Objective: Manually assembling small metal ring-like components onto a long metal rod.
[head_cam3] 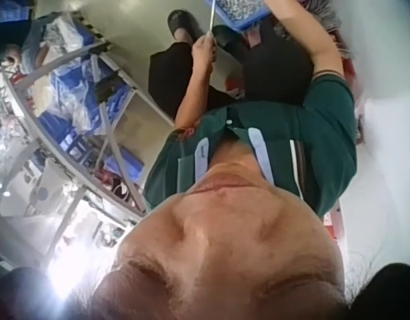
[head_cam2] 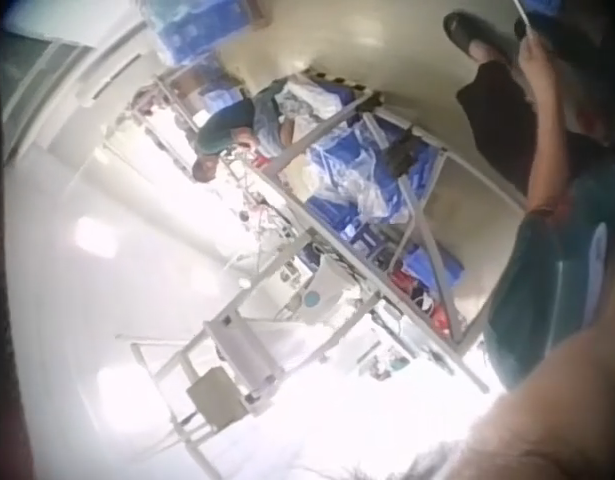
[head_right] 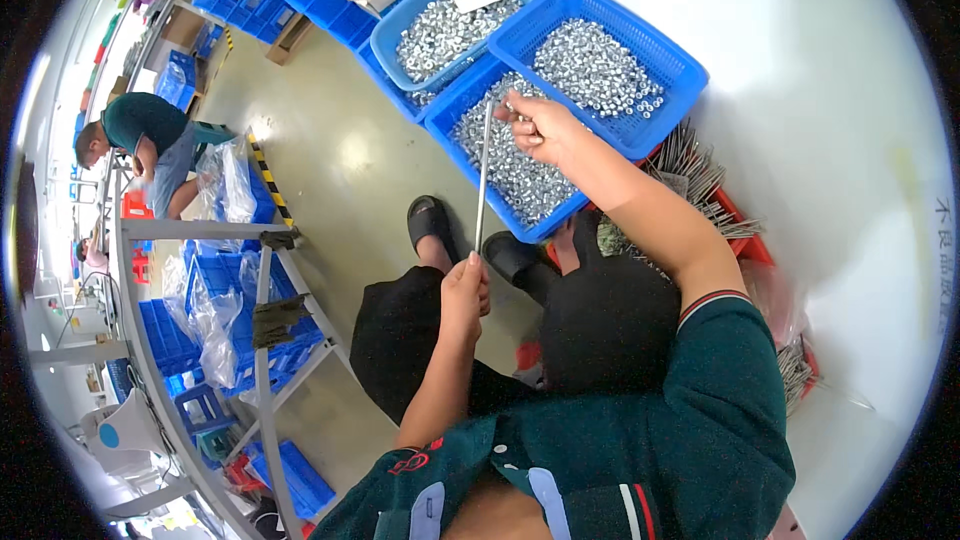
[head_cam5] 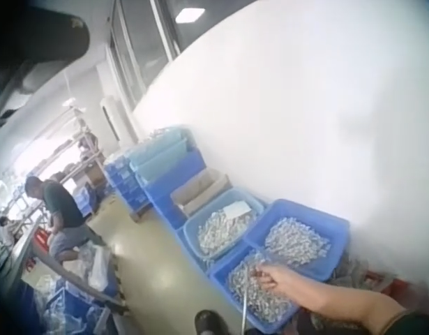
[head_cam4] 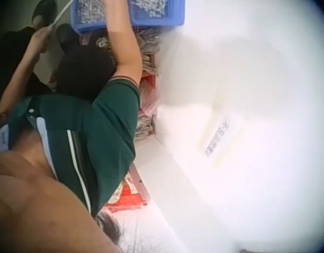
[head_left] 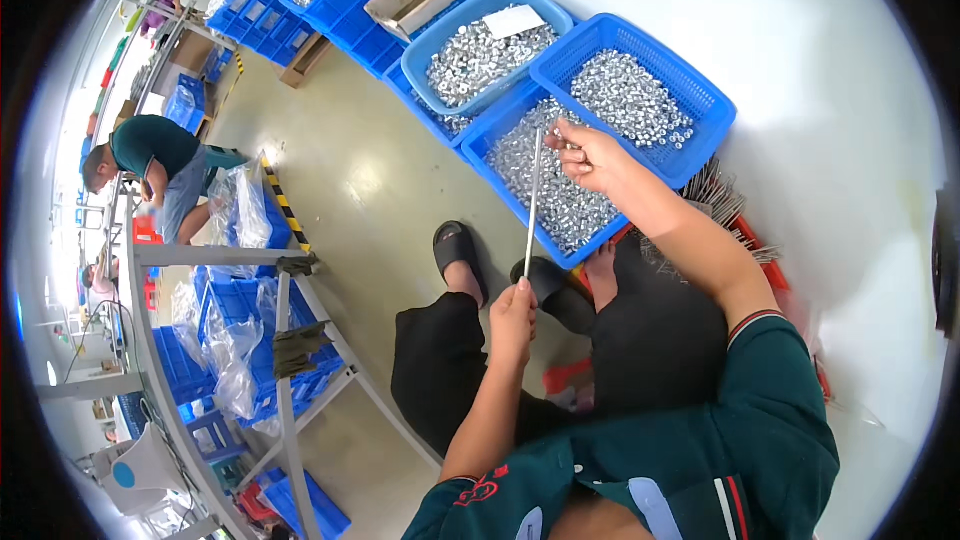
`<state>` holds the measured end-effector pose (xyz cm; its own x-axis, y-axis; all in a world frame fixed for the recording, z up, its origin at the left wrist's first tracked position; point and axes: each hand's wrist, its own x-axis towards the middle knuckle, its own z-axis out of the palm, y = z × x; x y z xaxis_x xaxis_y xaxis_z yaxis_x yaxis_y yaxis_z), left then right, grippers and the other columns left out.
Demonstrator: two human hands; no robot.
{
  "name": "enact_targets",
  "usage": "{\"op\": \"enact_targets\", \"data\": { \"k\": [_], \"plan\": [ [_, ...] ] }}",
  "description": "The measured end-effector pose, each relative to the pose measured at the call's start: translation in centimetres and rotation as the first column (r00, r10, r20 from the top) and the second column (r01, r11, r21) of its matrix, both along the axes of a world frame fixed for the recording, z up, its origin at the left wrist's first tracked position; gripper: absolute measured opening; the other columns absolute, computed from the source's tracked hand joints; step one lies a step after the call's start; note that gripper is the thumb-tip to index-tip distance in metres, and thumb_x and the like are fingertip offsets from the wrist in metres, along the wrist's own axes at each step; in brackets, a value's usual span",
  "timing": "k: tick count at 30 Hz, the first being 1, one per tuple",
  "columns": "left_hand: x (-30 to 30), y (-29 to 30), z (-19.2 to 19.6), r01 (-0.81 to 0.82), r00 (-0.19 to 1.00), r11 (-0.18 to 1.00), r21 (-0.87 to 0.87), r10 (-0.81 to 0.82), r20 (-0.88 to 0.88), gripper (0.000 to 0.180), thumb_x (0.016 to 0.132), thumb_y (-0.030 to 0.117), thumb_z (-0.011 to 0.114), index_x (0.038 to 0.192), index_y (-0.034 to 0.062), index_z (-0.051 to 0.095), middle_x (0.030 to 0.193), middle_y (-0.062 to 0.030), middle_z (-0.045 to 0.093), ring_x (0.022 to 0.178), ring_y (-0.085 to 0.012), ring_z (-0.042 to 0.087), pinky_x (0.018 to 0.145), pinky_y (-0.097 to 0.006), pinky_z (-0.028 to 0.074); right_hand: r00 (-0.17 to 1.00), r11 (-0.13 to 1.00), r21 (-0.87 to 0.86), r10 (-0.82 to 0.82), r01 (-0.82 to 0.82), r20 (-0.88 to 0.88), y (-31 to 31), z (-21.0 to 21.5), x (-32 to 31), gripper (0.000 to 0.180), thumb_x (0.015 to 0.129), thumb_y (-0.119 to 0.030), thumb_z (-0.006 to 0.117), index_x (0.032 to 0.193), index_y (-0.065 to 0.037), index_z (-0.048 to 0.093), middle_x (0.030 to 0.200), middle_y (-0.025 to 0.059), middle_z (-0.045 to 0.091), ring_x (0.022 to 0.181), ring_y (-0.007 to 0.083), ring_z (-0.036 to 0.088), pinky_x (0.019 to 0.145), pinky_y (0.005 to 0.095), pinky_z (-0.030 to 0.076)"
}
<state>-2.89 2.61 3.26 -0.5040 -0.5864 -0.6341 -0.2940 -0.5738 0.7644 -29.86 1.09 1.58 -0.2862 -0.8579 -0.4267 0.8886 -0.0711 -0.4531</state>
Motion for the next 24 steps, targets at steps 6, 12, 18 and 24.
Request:
{"op": "enact_targets", "data": {
  "k": [6, 12, 18, 24],
  "plan": [
    [0.2, 0.8, -1.3, 0.006, 0.998, 1.000, 0.011, -0.007, 0.061, 0.035, 0.090, 0.036, 0.044, 0.066, 0.0100, 0.042, 0.047, 0.0076, 0.028, 0.035, -0.0028, 0.021, 0.034, -0.019, 0.015, 0.994, 0.997, -0.003, -0.076, 0.076, 0.083, 0.4, -2.2, -0.1, 0.021, 0.087, -0.027, 0.052, 0.084, -0.006, 0.050, 0.078, 0.0089, 0.056, 0.042, 0.0027, 0.033, 0.033, 0.0166, 0.025],
    [0.6, 0.8, -2.6, 0.033, 0.997, 0.992, -0.119, -0.024, 0.077, 0.034, 0.089, 0.035, 0.046, 0.066, 0.0098, 0.044, 0.048, 0.0078, 0.031, 0.037, -0.0023, 0.024, 0.035, -0.019, 0.017, 0.983, 0.981, 0.064, -0.183, 0.183, -0.008, 0.4, -2.9, 0.4, 0.020, 0.087, -0.024, 0.053, 0.083, -0.005, 0.050, 0.075, 0.0079, 0.055, 0.040, 0.0025, 0.033, 0.031, 0.0153, 0.024],
    [0.4, 1.2, -3.5, 0.092, 0.993, 0.972, -0.218, -0.074, 0.092, 0.033, 0.089, 0.033, 0.046, 0.066, 0.0097, 0.045, 0.049, 0.0074, 0.033, 0.039, -0.0025, 0.028, 0.036, -0.019, 0.021, 0.988, 0.991, -0.001, -0.135, 0.136, -0.071, 0.6, -3.7, 0.3, 0.021, 0.087, -0.026, 0.053, 0.084, -0.005, 0.049, 0.075, 0.0095, 0.056, 0.040, 0.0030, 0.034, 0.031, 0.0160, 0.025],
    [0.6, 1.2, -3.5, 0.095, 0.991, 0.966, -0.239, -0.069, 0.113, 0.034, 0.089, 0.033, 0.046, 0.065, 0.0094, 0.045, 0.050, 0.0069, 0.034, 0.040, -0.0028, 0.029, 0.036, -0.019, 0.022, 0.984, 0.991, -0.063, -0.127, 0.119, -0.126, 0.4, -3.1, 1.1, 0.020, 0.086, -0.024, 0.053, 0.087, -0.005, 0.048, 0.075, 0.0092, 0.056, 0.041, 0.0037, 0.035, 0.031, 0.0169, 0.025]
  ]
}}
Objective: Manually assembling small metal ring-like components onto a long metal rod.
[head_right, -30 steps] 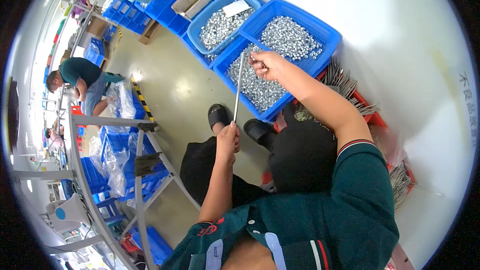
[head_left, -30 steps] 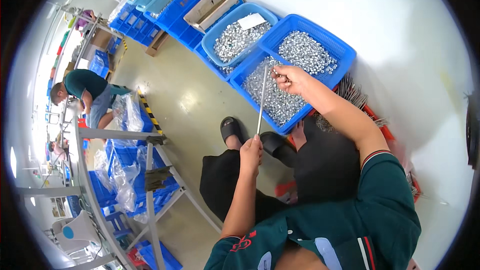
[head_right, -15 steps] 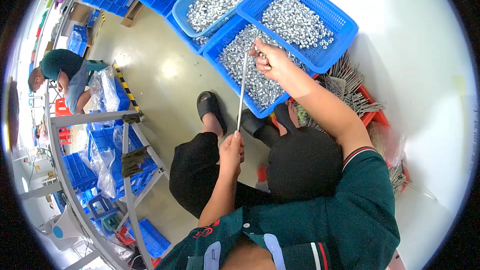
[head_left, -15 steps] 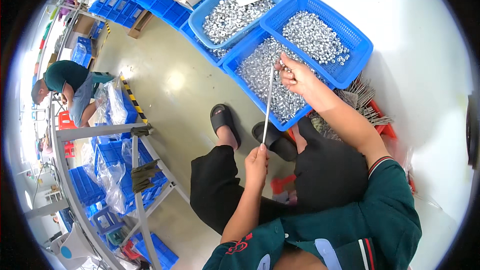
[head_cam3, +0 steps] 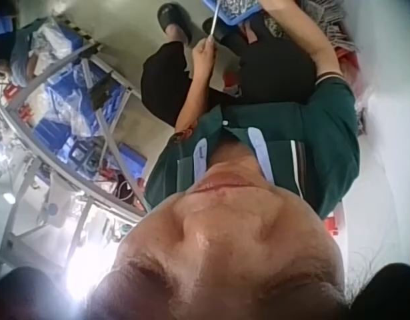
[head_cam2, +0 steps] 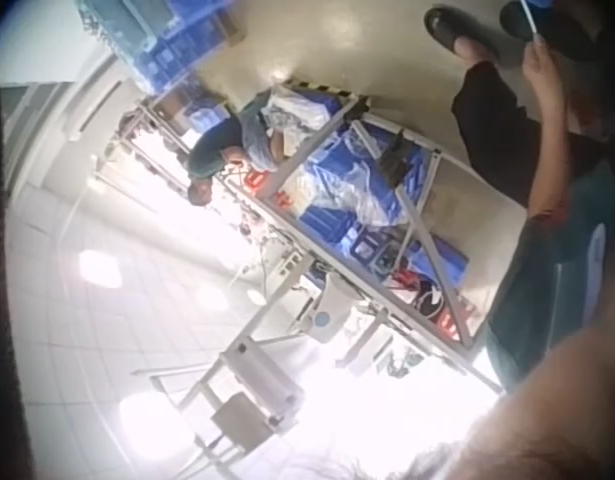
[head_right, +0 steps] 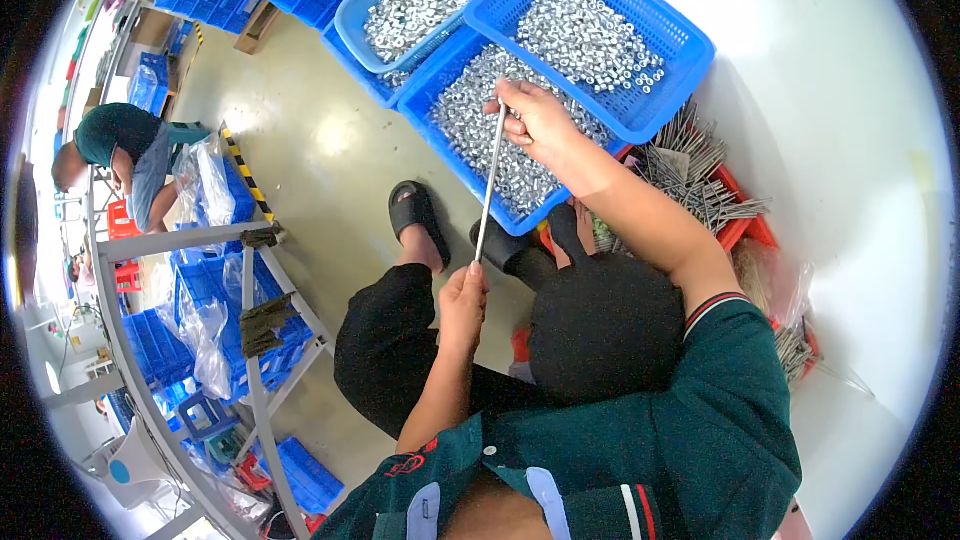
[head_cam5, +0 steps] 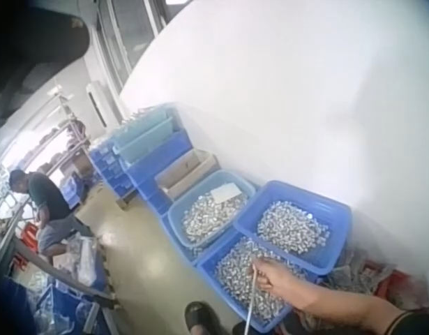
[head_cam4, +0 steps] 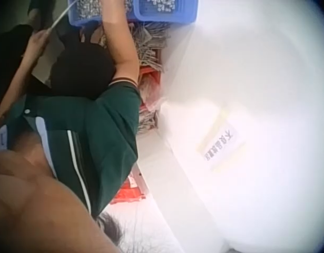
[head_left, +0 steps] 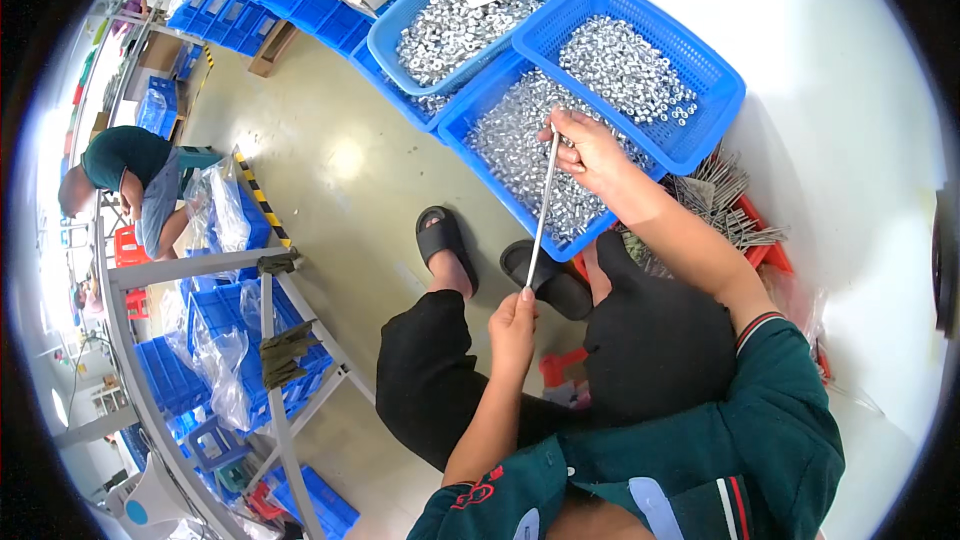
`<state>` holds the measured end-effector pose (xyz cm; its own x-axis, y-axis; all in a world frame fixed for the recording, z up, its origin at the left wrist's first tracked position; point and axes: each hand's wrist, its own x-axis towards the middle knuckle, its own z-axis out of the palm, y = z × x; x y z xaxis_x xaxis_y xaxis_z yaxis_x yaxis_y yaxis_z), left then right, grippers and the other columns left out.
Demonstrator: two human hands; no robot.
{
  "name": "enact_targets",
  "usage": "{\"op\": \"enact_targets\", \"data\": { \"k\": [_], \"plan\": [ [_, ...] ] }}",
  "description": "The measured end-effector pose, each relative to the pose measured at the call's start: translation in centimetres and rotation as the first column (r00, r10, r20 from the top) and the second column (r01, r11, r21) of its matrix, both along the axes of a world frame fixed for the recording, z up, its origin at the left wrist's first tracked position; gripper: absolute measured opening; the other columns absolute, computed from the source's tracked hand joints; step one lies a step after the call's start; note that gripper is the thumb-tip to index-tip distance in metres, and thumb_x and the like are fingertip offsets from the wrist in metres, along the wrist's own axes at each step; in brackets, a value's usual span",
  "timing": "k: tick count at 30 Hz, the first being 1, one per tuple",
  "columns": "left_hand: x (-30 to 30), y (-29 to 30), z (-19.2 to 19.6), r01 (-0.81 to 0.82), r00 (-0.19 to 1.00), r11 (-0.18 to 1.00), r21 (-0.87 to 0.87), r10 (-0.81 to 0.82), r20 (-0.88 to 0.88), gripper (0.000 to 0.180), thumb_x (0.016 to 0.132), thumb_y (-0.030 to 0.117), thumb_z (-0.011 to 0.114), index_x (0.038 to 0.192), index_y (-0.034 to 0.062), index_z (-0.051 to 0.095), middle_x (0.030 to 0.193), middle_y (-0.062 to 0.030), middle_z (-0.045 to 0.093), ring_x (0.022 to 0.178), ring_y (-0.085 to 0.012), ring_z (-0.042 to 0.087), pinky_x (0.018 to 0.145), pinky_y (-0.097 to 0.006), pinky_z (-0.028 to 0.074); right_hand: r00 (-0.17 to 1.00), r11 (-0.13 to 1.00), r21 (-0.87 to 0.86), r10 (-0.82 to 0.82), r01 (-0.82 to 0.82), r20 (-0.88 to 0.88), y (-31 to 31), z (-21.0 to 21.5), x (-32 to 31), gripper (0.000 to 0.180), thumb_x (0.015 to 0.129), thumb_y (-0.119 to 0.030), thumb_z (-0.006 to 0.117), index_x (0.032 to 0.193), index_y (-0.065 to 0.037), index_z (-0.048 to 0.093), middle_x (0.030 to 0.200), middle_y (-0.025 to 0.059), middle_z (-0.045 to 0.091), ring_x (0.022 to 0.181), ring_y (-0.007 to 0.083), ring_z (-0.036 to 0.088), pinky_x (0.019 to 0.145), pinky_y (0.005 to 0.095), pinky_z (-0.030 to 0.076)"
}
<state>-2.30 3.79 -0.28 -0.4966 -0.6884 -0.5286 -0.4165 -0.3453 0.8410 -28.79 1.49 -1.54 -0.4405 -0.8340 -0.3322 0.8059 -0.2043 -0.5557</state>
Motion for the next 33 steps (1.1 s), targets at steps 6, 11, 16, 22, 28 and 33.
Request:
{"op": "enact_targets", "data": {
  "k": [6, 11, 16, 22, 28, 33],
  "plan": [
    [-0.2, 1.0, 0.0, -0.071, 0.997, 0.996, 0.046, 0.070, 0.023, 0.036, 0.089, 0.033, 0.046, 0.064, 0.0083, 0.044, 0.050, 0.0056, 0.035, 0.041, -0.0036, 0.031, 0.037, -0.019, 0.023, 0.935, 0.984, 0.103, -0.100, 0.143, -0.340, -0.5, 0.9, 1.7, 0.014, 0.086, -0.016, 0.052, 0.087, -0.002, 0.049, 0.071, 0.0087, 0.058, 0.039, 0.0042, 0.035, 0.032, 0.0179, 0.024],
    [0.1, 1.0, -1.1, -0.081, 0.997, 0.993, -0.086, 0.082, 0.005, 0.036, 0.089, 0.033, 0.047, 0.064, 0.0075, 0.045, 0.050, 0.0048, 0.035, 0.042, -0.0038, 0.031, 0.038, -0.020, 0.023, 0.968, 0.993, 0.035, -0.104, 0.115, -0.228, -0.9, 1.8, 1.8, 0.013, 0.087, -0.015, 0.050, 0.087, -0.002, 0.049, 0.071, 0.0080, 0.057, 0.038, 0.0039, 0.034, 0.032, 0.0179, 0.024],
    [-0.1, 1.0, -0.5, -0.089, 0.996, 0.994, -0.071, 0.090, 0.007, 0.035, 0.089, 0.033, 0.047, 0.065, 0.0076, 0.045, 0.051, 0.0046, 0.036, 0.042, -0.0039, 0.031, 0.038, -0.020, 0.022, 0.847, 0.978, 0.054, -0.144, 0.199, -0.511, -1.4, 2.5, 2.5, 0.014, 0.088, -0.017, 0.048, 0.089, -0.003, 0.049, 0.073, 0.0068, 0.057, 0.039, 0.0029, 0.033, 0.033, 0.0170, 0.025],
    [-0.7, 1.1, 1.2, -0.188, 0.980, 0.946, 0.262, 0.200, -0.019, 0.035, 0.089, 0.035, 0.046, 0.065, 0.0092, 0.044, 0.049, 0.0055, 0.033, 0.038, -0.0033, 0.026, 0.035, -0.020, 0.018, 0.951, 0.996, -0.011, -0.089, 0.090, -0.295, -1.7, 2.1, 2.5, 0.014, 0.088, -0.018, 0.047, 0.090, -0.004, 0.050, 0.073, 0.0056, 0.057, 0.039, 0.0028, 0.034, 0.034, 0.0164, 0.025],
    [-0.7, 0.4, 1.5, -0.126, 0.988, 0.950, 0.284, 0.147, -0.053, 0.035, 0.089, 0.036, 0.046, 0.065, 0.0099, 0.043, 0.047, 0.0063, 0.030, 0.035, -0.0031, 0.024, 0.034, -0.020, 0.015, 0.998, 0.995, -0.077, 0.059, -0.060, -0.019, -1.3, 1.5, 0.6, 0.017, 0.089, -0.019, 0.048, 0.092, -0.003, 0.051, 0.081, 0.0091, 0.058, 0.039, 0.0030, 0.034, 0.031, 0.0156, 0.024],
    [-0.6, 0.1, 1.5, -0.099, 0.987, 0.931, 0.352, 0.137, -0.084, 0.035, 0.090, 0.035, 0.044, 0.066, 0.0094, 0.043, 0.046, 0.0059, 0.030, 0.035, -0.0035, 0.024, 0.033, -0.020, 0.015, 0.973, 0.962, -0.199, 0.208, -0.185, 0.101, -1.1, 1.4, -0.3, 0.019, 0.088, -0.020, 0.050, 0.091, -0.001, 0.053, 0.082, 0.0105, 0.058, 0.039, 0.0021, 0.034, 0.031, 0.0150, 0.025]
  ]
}}
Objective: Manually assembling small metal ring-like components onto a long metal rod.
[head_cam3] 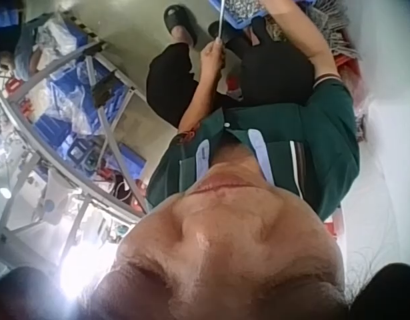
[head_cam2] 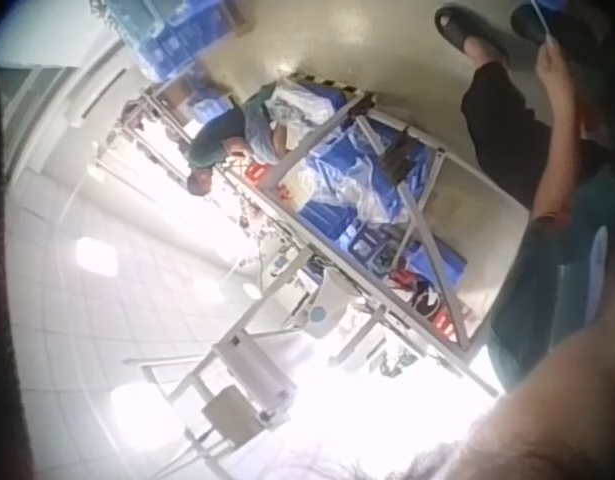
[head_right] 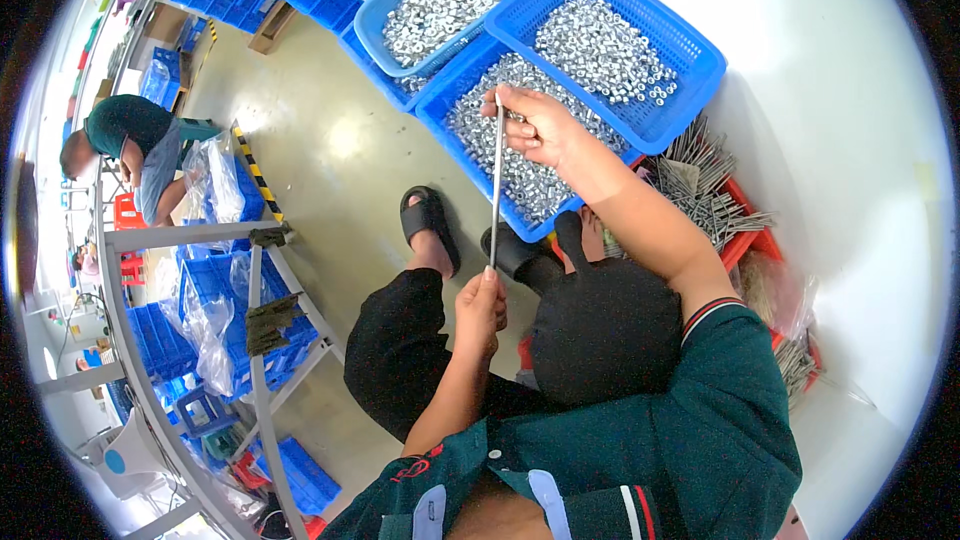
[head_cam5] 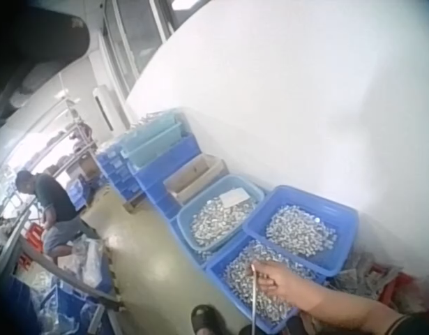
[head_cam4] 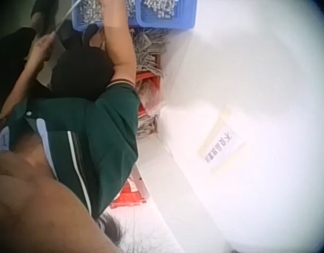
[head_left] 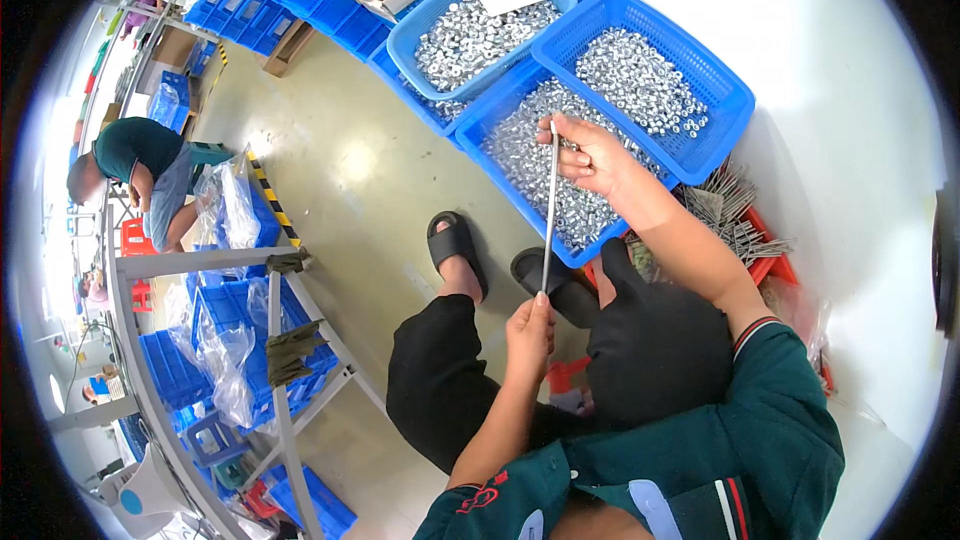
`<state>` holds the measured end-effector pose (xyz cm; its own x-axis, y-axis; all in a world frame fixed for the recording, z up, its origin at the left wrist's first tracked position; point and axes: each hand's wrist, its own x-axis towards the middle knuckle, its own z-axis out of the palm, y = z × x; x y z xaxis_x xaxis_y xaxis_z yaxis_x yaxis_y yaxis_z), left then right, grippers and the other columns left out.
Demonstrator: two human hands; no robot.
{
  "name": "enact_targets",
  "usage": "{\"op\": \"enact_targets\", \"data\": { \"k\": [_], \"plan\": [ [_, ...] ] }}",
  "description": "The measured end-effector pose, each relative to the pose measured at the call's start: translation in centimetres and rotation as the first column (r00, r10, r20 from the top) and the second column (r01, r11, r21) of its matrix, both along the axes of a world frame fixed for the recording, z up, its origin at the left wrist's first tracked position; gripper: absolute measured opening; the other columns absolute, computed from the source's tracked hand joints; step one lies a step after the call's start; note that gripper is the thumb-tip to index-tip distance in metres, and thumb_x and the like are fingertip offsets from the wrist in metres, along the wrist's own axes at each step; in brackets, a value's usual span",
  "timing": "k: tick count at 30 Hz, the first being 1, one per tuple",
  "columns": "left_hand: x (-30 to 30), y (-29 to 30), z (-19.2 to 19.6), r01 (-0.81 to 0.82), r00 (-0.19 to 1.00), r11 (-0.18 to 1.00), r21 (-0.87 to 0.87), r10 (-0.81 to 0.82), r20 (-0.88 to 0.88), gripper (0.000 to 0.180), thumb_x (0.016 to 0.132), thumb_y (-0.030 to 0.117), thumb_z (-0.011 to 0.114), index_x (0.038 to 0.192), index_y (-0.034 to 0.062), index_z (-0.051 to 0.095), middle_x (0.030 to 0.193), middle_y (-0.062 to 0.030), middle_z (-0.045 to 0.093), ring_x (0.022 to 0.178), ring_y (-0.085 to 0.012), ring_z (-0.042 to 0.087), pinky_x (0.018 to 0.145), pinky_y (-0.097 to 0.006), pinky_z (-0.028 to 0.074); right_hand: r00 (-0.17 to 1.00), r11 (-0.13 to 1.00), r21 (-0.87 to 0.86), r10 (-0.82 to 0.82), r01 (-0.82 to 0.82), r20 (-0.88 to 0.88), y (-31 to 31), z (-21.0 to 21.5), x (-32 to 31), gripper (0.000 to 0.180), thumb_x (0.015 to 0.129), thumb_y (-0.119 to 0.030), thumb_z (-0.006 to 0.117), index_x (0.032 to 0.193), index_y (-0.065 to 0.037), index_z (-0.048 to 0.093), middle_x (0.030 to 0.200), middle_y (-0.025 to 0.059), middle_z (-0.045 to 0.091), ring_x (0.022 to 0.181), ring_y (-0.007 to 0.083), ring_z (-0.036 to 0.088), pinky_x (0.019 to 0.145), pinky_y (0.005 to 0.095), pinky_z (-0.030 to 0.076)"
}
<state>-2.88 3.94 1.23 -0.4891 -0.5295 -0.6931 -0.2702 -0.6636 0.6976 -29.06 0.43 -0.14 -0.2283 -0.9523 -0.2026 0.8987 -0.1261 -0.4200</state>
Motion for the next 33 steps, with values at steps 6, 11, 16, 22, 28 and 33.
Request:
{"op": "enact_targets", "data": {
  "k": [6, 11, 16, 22, 28, 33],
  "plan": [
    [0.0, 0.1, 0.2, 0.006, 0.997, 0.995, 0.101, 0.001, -0.078, 0.035, 0.091, 0.033, 0.043, 0.066, 0.0093, 0.042, 0.046, 0.0059, 0.028, 0.034, -0.0045, 0.023, 0.034, -0.021, 0.016, 0.997, 1.000, 0.016, -0.003, 0.004, -0.077, 0.0, -0.1, 0.5, 0.018, 0.087, -0.019, 0.052, 0.086, -0.002, 0.053, 0.079, 0.0109, 0.059, 0.038, 0.0024, 0.034, 0.031, 0.0158, 0.025],
    [0.1, -0.3, 0.3, -0.043, 0.997, 0.997, 0.063, 0.047, -0.066, 0.035, 0.091, 0.034, 0.042, 0.065, 0.0095, 0.041, 0.045, 0.0057, 0.027, 0.034, -0.0050, 0.021, 0.034, -0.021, 0.015, 0.956, 0.993, 0.120, 0.026, 0.010, -0.293, 0.1, 0.9, 2.7, 0.015, 0.087, -0.017, 0.052, 0.088, -0.002, 0.055, 0.078, 0.0138, 0.061, 0.036, 0.0026, 0.034, 0.031, 0.0169, 0.025],
    [-0.6, -1.1, 0.3, -0.081, 0.996, 0.996, 0.030, 0.082, -0.030, 0.036, 0.090, 0.035, 0.043, 0.064, 0.0098, 0.041, 0.045, 0.0057, 0.026, 0.033, -0.0049, 0.020, 0.033, -0.021, 0.015, 0.876, 0.949, 0.260, 0.274, -0.179, -0.398, 0.4, 0.7, 3.5, 0.020, 0.084, -0.020, 0.056, 0.088, 0.000, 0.059, 0.070, 0.0082, 0.062, 0.037, 0.0026, 0.035, 0.031, 0.0181, 0.025],
    [-0.9, -2.0, 0.6, -0.140, 0.989, 0.990, 0.019, 0.141, -0.052, 0.037, 0.090, 0.036, 0.044, 0.063, 0.0109, 0.041, 0.044, 0.0065, 0.027, 0.033, -0.0032, 0.020, 0.033, -0.019, 0.015, 0.435, 0.780, 0.414, 0.612, -0.469, -0.661, 1.3, 1.1, 5.8, 0.019, 0.078, -0.021, 0.063, 0.079, -0.002, 0.062, 0.057, 0.0005, 0.054, 0.039, 0.0042, 0.038, 0.036, 0.0194, 0.028],
    [-0.7, -2.1, 0.4, -0.154, 0.985, 0.987, 0.032, 0.156, -0.072, 0.039, 0.090, 0.036, 0.044, 0.062, 0.0103, 0.040, 0.044, 0.0055, 0.027, 0.033, -0.0041, 0.020, 0.033, -0.020, 0.014, 0.869, 0.900, 0.339, 0.384, -0.276, -0.312, 1.3, -1.4, 2.1, 0.018, 0.084, -0.020, 0.054, 0.092, -0.004, 0.055, 0.072, 0.0032, 0.050, 0.046, 0.0062, 0.038, 0.036, 0.0188, 0.029],
    [-0.2, -1.7, 0.2, -0.156, 0.986, 0.988, 0.016, 0.157, -0.061, 0.039, 0.089, 0.038, 0.046, 0.060, 0.0110, 0.040, 0.045, 0.0069, 0.027, 0.034, -0.0029, 0.020, 0.033, -0.020, 0.014, 0.994, 0.905, 0.425, 0.066, -0.024, -0.087, 1.2, -2.7, 1.1, 0.018, 0.087, -0.012, 0.048, 0.098, 0.000, 0.054, 0.082, 0.0073, 0.054, 0.063, 0.0114, 0.050, 0.050, 0.0228, 0.042]
  ]
}}
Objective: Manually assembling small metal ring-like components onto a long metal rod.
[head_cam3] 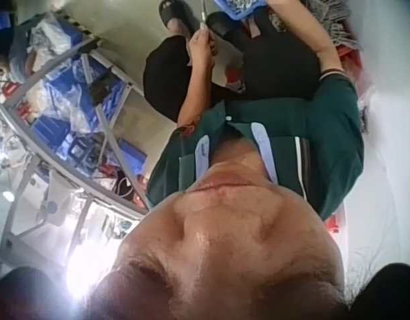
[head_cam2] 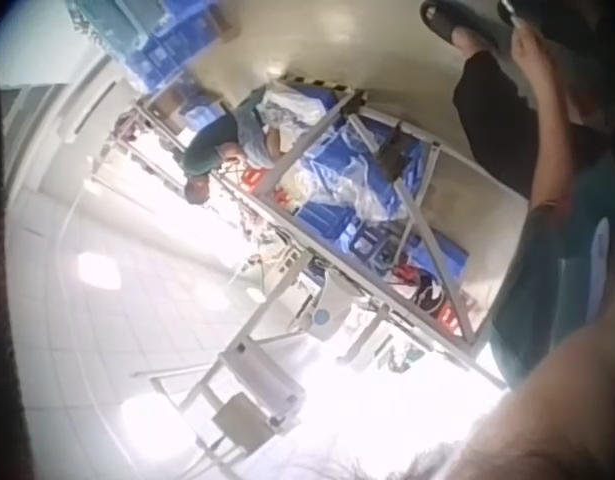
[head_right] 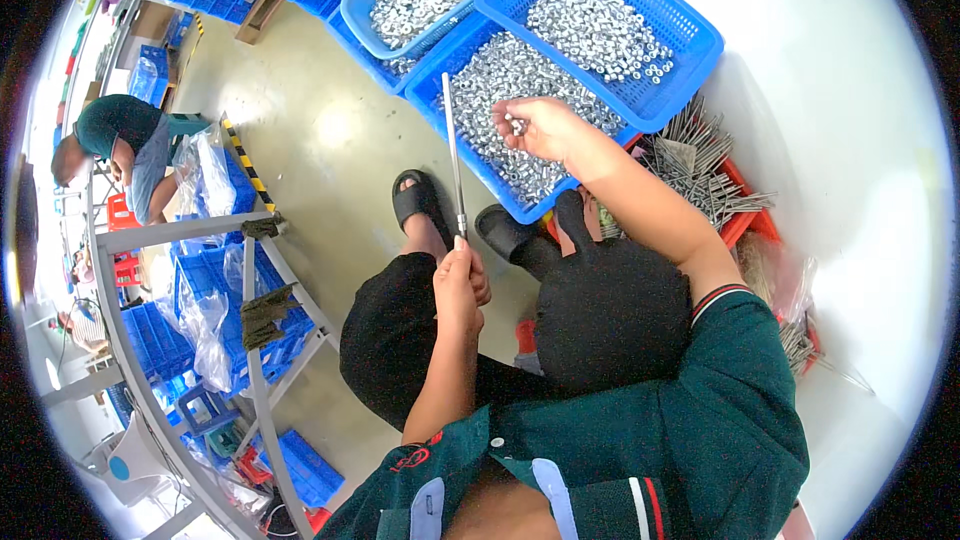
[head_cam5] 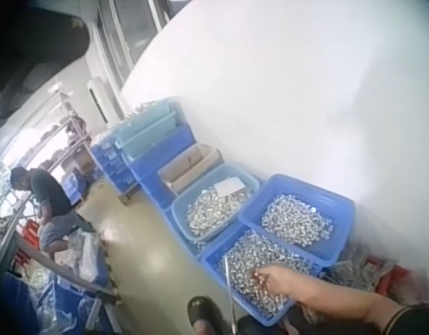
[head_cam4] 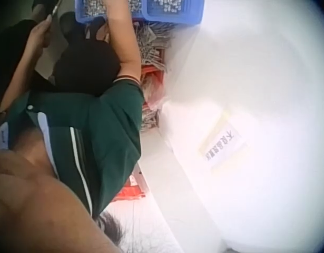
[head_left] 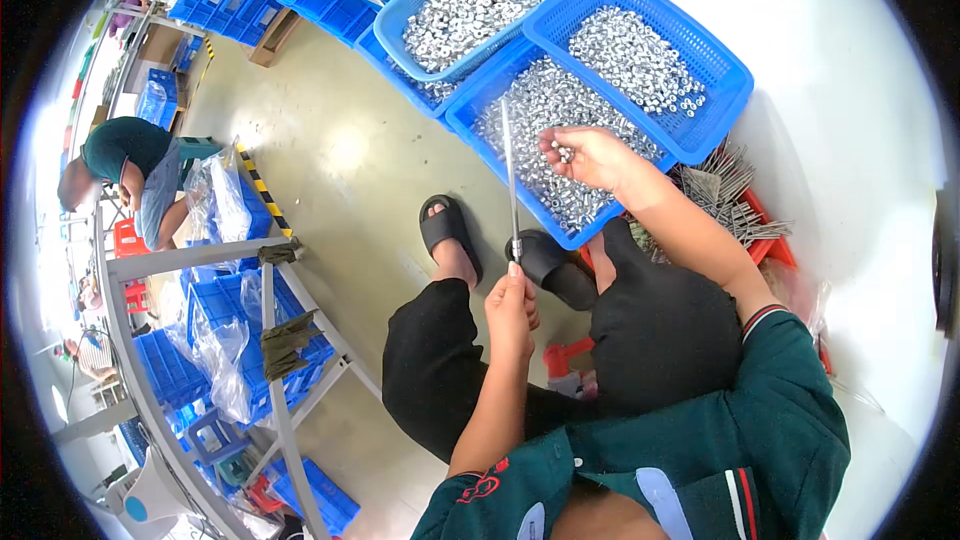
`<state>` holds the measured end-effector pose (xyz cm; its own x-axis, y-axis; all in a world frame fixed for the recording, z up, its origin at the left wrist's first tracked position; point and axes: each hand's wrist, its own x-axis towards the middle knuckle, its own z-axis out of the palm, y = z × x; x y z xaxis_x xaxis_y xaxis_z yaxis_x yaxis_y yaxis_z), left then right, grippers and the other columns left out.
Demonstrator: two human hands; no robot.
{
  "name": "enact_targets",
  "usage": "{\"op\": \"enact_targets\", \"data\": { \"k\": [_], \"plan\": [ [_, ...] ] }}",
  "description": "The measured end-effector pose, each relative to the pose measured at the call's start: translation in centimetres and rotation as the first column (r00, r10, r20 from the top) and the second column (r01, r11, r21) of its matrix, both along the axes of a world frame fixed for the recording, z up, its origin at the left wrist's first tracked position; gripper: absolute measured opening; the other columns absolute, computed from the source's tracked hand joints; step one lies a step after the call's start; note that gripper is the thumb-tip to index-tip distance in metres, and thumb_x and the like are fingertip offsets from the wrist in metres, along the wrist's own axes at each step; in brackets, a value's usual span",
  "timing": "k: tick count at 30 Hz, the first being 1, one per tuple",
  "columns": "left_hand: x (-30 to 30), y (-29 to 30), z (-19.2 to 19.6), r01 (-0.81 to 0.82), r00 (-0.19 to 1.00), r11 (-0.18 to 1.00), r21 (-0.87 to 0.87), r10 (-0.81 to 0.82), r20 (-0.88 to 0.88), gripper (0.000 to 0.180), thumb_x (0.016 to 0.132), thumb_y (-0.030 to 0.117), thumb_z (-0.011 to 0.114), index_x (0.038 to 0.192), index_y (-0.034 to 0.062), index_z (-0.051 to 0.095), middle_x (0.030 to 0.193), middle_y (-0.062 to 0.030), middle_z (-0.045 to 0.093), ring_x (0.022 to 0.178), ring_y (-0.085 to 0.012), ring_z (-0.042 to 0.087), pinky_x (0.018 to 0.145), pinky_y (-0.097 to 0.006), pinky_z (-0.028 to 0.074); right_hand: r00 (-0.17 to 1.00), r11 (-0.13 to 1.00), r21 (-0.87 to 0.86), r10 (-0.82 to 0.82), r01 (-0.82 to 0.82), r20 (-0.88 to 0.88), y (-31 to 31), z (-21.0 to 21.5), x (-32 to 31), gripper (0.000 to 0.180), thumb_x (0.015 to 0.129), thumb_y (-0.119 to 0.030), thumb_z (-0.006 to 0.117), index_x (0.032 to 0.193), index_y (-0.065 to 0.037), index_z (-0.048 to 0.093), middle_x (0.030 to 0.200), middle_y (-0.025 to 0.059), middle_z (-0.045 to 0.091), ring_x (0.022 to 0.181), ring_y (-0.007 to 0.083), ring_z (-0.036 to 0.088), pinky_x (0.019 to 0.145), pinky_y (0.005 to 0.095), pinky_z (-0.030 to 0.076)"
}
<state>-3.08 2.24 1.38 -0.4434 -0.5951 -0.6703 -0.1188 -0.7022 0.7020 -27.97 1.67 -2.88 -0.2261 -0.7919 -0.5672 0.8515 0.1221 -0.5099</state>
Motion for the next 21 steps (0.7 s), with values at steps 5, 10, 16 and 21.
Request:
{"op": "enact_targets", "data": {
  "k": [5, 10, 16, 21],
  "plan": [
    [0.2, 0.2, 0.1, 0.030, 0.999, 0.999, -0.024, -0.029, 0.037, 0.039, 0.088, 0.037, 0.046, 0.060, 0.0112, 0.040, 0.046, 0.0074, 0.027, 0.035, -0.0026, 0.021, 0.034, -0.019, 0.015, 0.995, 0.988, -0.150, 0.049, -0.036, 0.083, 0.2, -0.6, -1.0, 0.019, 0.088, -0.012, 0.047, 0.100, 0.001, 0.052, 0.082, 0.0059, 0.054, 0.061, 0.0089, 0.047, 0.046, 0.0191, 0.038],
    [0.7, 0.4, -0.3, 0.055, 0.993, 0.997, -0.045, -0.050, 0.104, 0.039, 0.088, 0.037, 0.047, 0.059, 0.0119, 0.040, 0.044, 0.0068, 0.028, 0.034, -0.0033, 0.021, 0.034, -0.019, 0.014, 0.967, 0.950, -0.313, 0.067, 0.014, 0.247, 0.3, -0.8, -2.1, 0.017, 0.087, -0.019, 0.052, 0.091, -0.002, 0.051, 0.075, 0.0036, 0.050, 0.054, 0.0063, 0.041, 0.038, 0.0157, 0.031],
    [1.0, 1.0, -0.7, 0.127, 0.979, 0.987, -0.101, -0.108, 0.172, 0.038, 0.088, 0.038, 0.048, 0.061, 0.0119, 0.042, 0.045, 0.0080, 0.029, 0.035, -0.0017, 0.022, 0.034, -0.019, 0.014, 0.968, 0.962, -0.241, -0.070, 0.129, 0.240, -0.4, 1.0, -1.6, 0.016, 0.085, -0.018, 0.055, 0.091, -0.002, 0.053, 0.077, 0.0042, 0.052, 0.054, 0.0052, 0.041, 0.039, 0.0155, 0.032],
    [1.0, 0.8, -0.6, 0.153, 0.979, 0.981, -0.120, -0.135, 0.151, 0.038, 0.087, 0.039, 0.049, 0.061, 0.0114, 0.044, 0.045, 0.0082, 0.030, 0.035, -0.0016, 0.022, 0.034, -0.019, 0.015, 0.986, 0.933, -0.356, 0.016, 0.044, 0.165, -0.3, 2.0, -1.4, 0.022, 0.084, -0.012, 0.054, 0.102, 0.002, 0.053, 0.084, 0.0063, 0.056, 0.056, 0.0061, 0.042, 0.043, 0.0170, 0.034]
  ]
}}
